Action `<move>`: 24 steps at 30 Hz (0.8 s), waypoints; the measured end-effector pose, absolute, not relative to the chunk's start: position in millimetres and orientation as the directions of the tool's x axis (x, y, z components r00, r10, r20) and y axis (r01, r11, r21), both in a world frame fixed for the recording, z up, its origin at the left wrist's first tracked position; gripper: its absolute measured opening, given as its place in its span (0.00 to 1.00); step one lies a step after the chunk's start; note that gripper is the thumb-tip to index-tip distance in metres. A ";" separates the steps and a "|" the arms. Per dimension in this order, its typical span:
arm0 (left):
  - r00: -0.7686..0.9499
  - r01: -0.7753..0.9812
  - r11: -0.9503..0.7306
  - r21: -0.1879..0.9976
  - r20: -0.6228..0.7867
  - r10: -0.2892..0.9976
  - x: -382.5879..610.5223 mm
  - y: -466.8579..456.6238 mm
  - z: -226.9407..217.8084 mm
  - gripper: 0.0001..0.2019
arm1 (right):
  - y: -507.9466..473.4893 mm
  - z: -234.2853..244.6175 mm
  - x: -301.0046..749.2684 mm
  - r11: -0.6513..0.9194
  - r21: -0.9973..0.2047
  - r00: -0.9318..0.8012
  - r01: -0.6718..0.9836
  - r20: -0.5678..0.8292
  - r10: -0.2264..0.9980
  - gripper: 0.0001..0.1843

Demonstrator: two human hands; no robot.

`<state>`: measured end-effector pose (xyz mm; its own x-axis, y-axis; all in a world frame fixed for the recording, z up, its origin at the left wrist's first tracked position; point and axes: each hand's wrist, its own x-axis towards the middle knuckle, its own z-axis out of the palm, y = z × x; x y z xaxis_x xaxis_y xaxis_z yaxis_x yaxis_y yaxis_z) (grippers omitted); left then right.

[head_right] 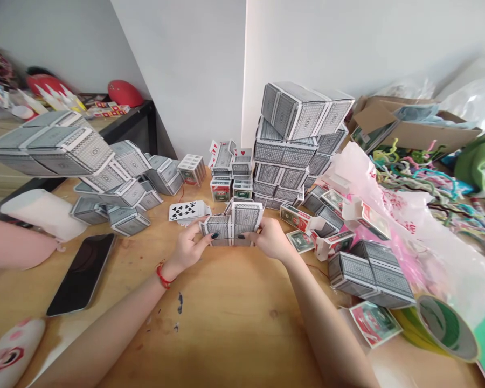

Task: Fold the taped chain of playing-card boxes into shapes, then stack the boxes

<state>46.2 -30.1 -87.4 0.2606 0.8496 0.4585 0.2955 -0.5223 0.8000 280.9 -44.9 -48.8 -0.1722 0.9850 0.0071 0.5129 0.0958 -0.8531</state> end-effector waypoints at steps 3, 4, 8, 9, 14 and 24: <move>0.272 0.297 -0.550 0.781 0.483 0.832 45.5 -28.4 -86.1 0.09 | -44.6 -49.8 280.3 0.090 -0.857 -0.177 0.508 -0.002 0.984 0.08; 0.284 0.290 -0.566 0.772 0.495 0.821 45.4 -27.7 -85.5 0.09 | -44.6 -49.8 279.9 0.088 -0.858 -0.176 0.506 -0.004 0.984 0.08; 0.309 0.270 -0.623 0.734 0.547 0.778 45.6 -25.0 -83.8 0.08 | -45.0 -48.9 278.5 0.106 -0.855 -0.175 0.507 0.019 0.984 0.07; 0.307 0.270 -0.630 0.728 0.555 0.773 45.6 -24.6 -84.1 0.08 | -45.0 -48.6 278.3 0.109 -0.855 -0.173 0.508 0.023 0.985 0.08; 0.321 0.314 -0.631 0.709 0.547 0.774 44.3 -24.2 -92.1 0.07 | -43.8 -49.8 280.4 0.073 -0.886 -0.183 0.458 -0.013 0.983 0.08; 0.362 0.416 -0.504 0.757 0.371 0.855 48.3 -26.3 -103.1 0.39 | -41.0 -54.1 288.1 0.077 -0.960 -0.280 0.269 -0.002 0.960 0.13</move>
